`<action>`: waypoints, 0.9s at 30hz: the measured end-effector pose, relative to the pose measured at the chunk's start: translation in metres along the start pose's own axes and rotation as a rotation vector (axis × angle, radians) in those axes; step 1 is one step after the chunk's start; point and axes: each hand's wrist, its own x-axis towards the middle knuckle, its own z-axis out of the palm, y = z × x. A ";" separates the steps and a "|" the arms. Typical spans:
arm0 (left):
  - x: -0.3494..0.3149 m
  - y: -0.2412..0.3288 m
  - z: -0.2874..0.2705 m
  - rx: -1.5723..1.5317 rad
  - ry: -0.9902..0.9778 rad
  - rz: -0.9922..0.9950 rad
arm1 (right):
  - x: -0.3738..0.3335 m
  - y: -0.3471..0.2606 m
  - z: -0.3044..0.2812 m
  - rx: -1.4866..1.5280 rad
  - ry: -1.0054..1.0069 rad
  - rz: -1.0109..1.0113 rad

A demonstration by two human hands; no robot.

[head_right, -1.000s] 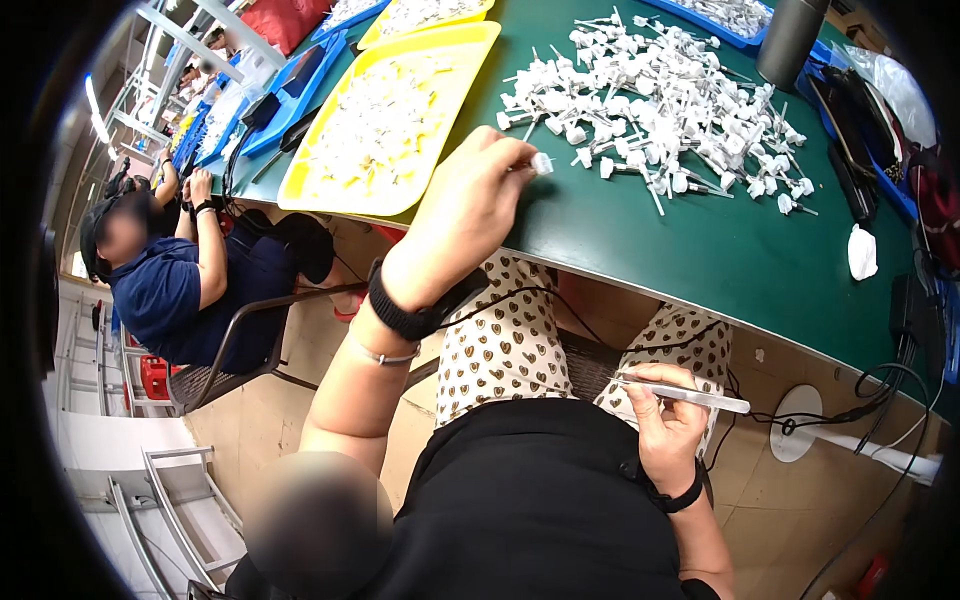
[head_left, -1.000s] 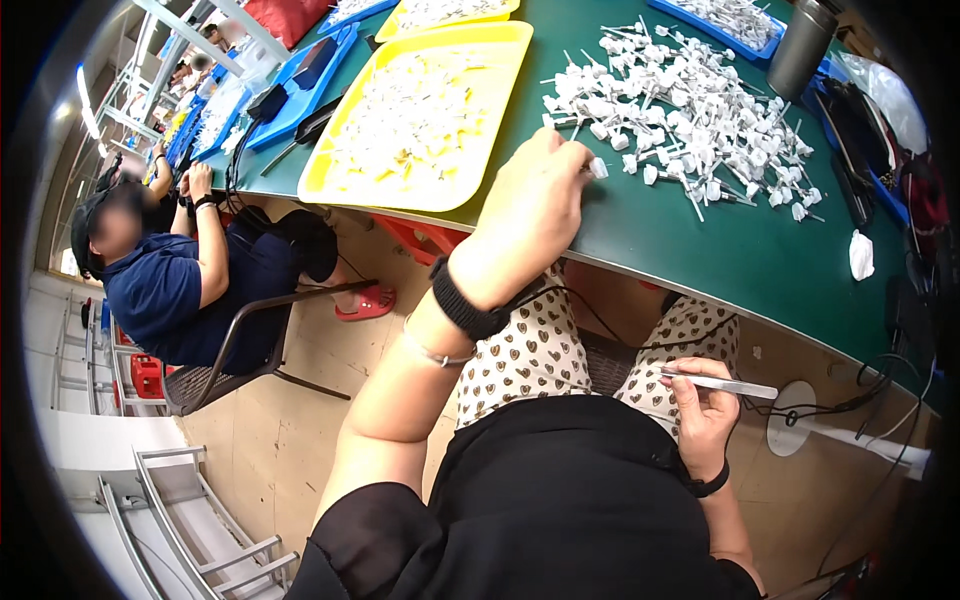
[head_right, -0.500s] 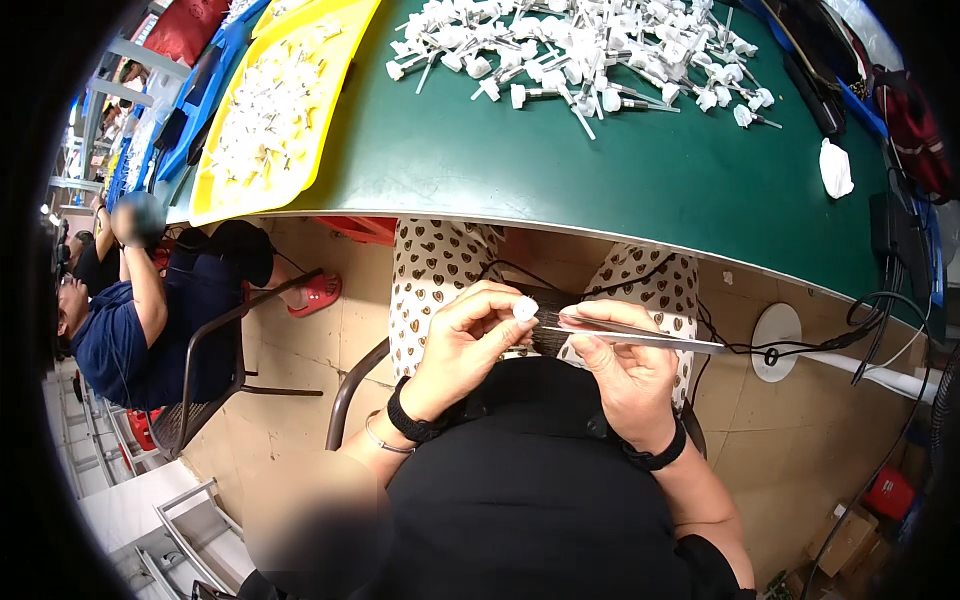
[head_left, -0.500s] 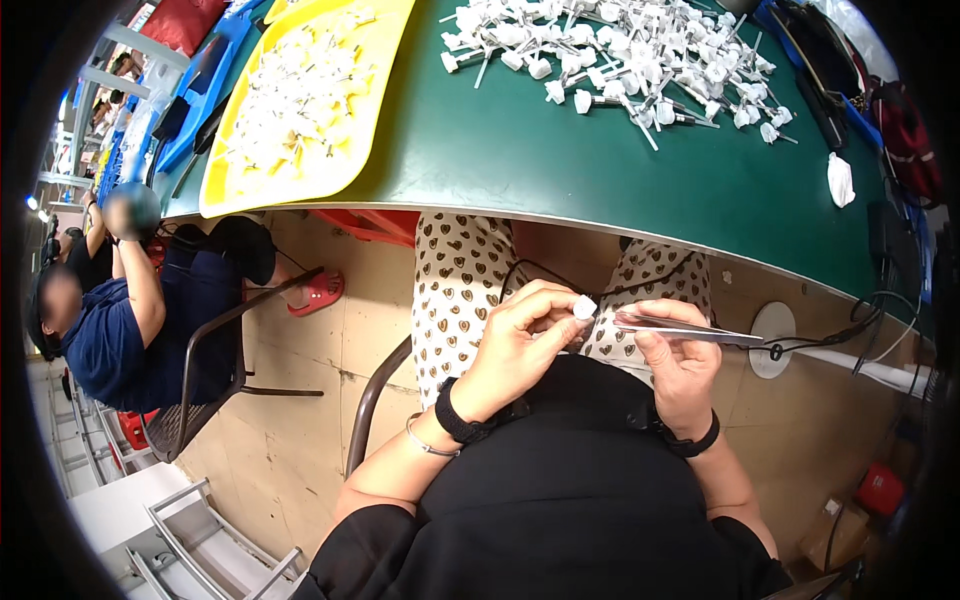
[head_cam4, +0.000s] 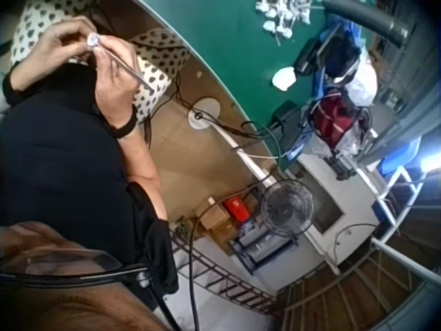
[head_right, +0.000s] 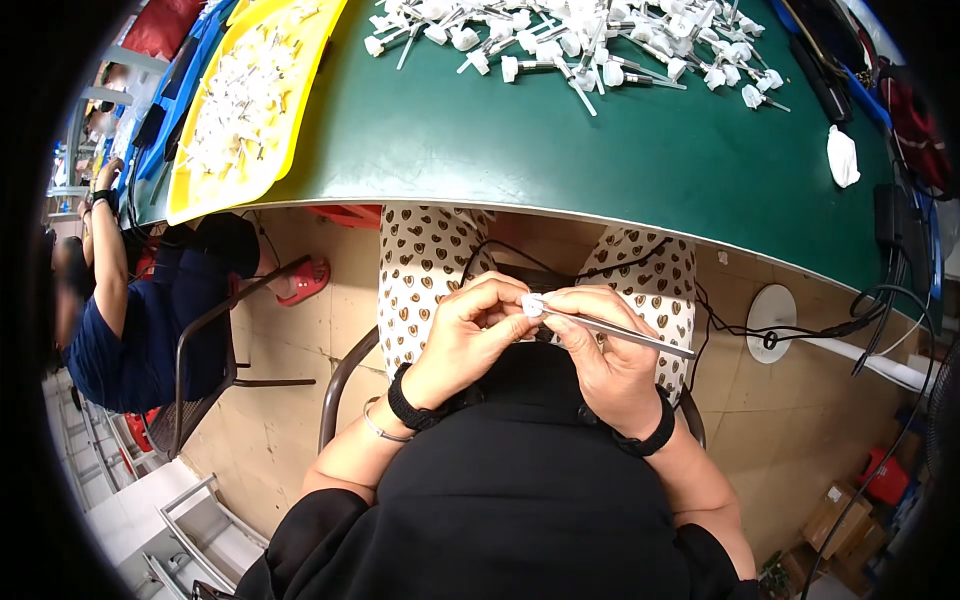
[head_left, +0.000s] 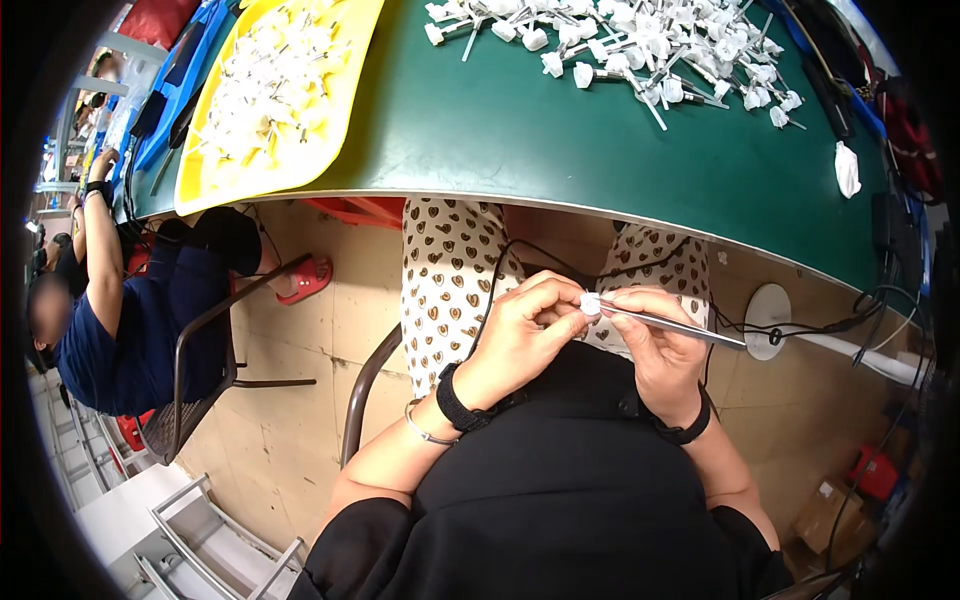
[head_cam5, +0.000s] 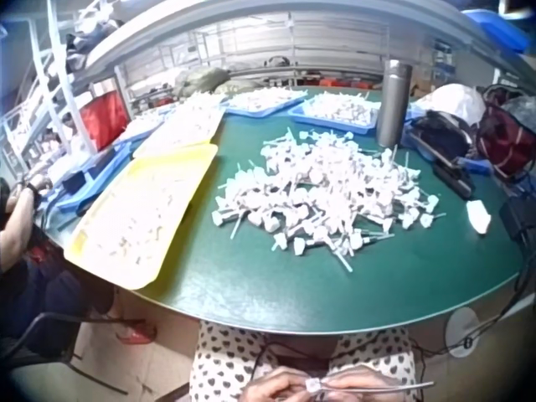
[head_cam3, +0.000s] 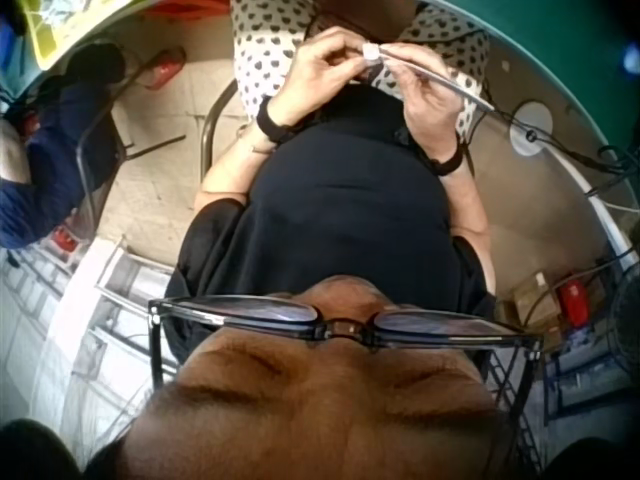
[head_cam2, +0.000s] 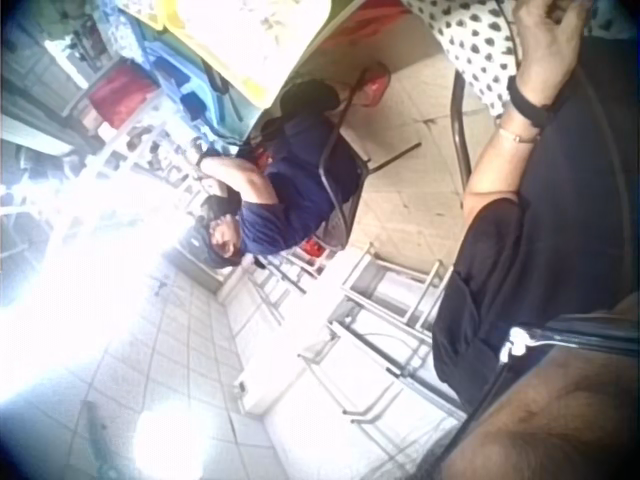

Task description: The person sits at a green workbench and repeatedly picks up small white plastic components from a pile. Using a metal tool, they manipulate each component individually before placing it back on the table. The process is repetitive and involves handling the items one at a time.

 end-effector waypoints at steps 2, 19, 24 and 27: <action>0.000 -0.001 0.000 0.009 0.001 0.012 | -0.001 0.000 0.000 0.041 0.015 0.060; 0.000 -0.004 0.000 0.078 0.027 0.129 | -0.001 -0.009 0.002 0.271 0.075 0.270; 0.000 -0.002 0.001 0.112 0.020 0.136 | -0.002 -0.007 0.001 0.237 0.062 0.240; 0.000 -0.004 0.001 0.112 0.026 0.150 | -0.002 -0.005 0.001 0.201 0.058 0.224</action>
